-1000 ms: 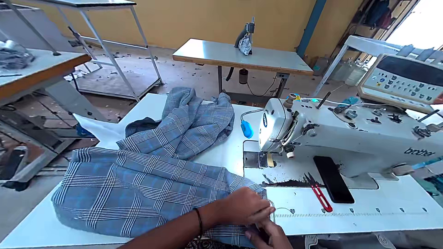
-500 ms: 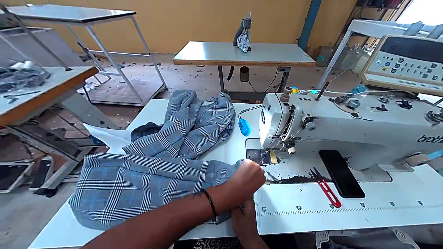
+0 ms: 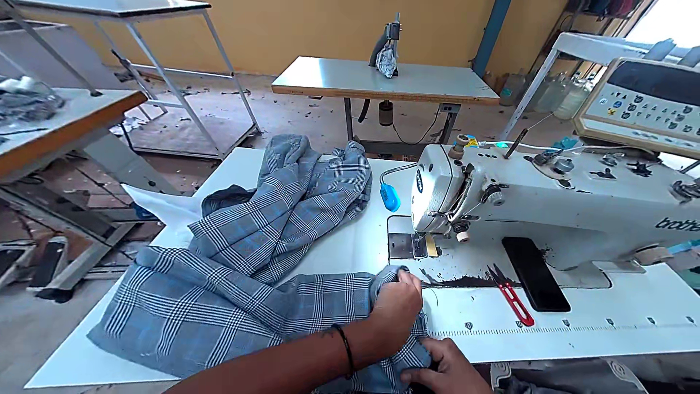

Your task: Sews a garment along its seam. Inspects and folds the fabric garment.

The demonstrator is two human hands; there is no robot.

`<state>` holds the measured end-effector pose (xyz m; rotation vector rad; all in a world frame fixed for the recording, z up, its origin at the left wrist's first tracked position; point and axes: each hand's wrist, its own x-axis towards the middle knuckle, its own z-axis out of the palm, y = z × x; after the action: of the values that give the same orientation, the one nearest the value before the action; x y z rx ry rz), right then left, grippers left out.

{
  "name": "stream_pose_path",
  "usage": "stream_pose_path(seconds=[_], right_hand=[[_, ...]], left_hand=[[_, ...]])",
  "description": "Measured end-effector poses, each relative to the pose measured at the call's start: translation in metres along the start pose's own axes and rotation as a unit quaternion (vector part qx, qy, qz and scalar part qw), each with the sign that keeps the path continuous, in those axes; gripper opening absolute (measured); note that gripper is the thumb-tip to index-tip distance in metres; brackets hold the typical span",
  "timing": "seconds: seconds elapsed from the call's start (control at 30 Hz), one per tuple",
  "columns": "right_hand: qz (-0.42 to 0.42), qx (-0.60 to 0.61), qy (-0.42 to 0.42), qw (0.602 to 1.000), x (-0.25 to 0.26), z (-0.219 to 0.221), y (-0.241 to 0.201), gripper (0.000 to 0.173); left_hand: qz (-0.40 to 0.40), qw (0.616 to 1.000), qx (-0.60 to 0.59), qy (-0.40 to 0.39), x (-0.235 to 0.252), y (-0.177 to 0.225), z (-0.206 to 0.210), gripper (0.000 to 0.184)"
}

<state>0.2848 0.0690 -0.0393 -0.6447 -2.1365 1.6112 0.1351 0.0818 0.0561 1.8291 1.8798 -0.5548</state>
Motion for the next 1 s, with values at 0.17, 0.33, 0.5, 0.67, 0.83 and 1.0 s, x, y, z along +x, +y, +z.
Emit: stream_pose_path(seconds=[0.17, 0.33, 0.5, 0.67, 0.83, 1.0], right_hand=[[-0.027, -0.011, 0.055, 0.998, 0.012, 0.017, 0.001, 0.02], [-0.225, -0.04, 0.1, 0.969, 0.027, 0.037, 0.001, 0.016], [-0.291, -0.06, 0.123, 0.947, 0.039, 0.046, -0.001, 0.026], [-0.173, -0.073, 0.123, 0.975, 0.016, 0.024, 0.012, 0.025], [-0.146, -0.095, 0.104, 0.979, 0.005, 0.026, 0.01, 0.015], [-0.175, -0.098, 0.062, 0.978, 0.006, 0.017, 0.011, 0.02]], left_hand=[[0.015, 0.999, 0.009, -0.043, -0.02, -0.005, 0.002, 0.031], [-0.009, 0.995, -0.017, -0.101, -0.006, -0.028, -0.001, 0.027], [0.001, 0.998, -0.007, -0.069, 0.026, -0.057, -0.004, 0.044], [0.049, 0.996, -0.025, -0.064, 0.009, -0.058, 0.007, 0.063], [0.0, 0.995, -0.1, -0.029, -0.005, -0.03, -0.001, 0.03], [0.013, 0.99, -0.135, 0.023, 0.014, -0.033, 0.014, 0.029]])
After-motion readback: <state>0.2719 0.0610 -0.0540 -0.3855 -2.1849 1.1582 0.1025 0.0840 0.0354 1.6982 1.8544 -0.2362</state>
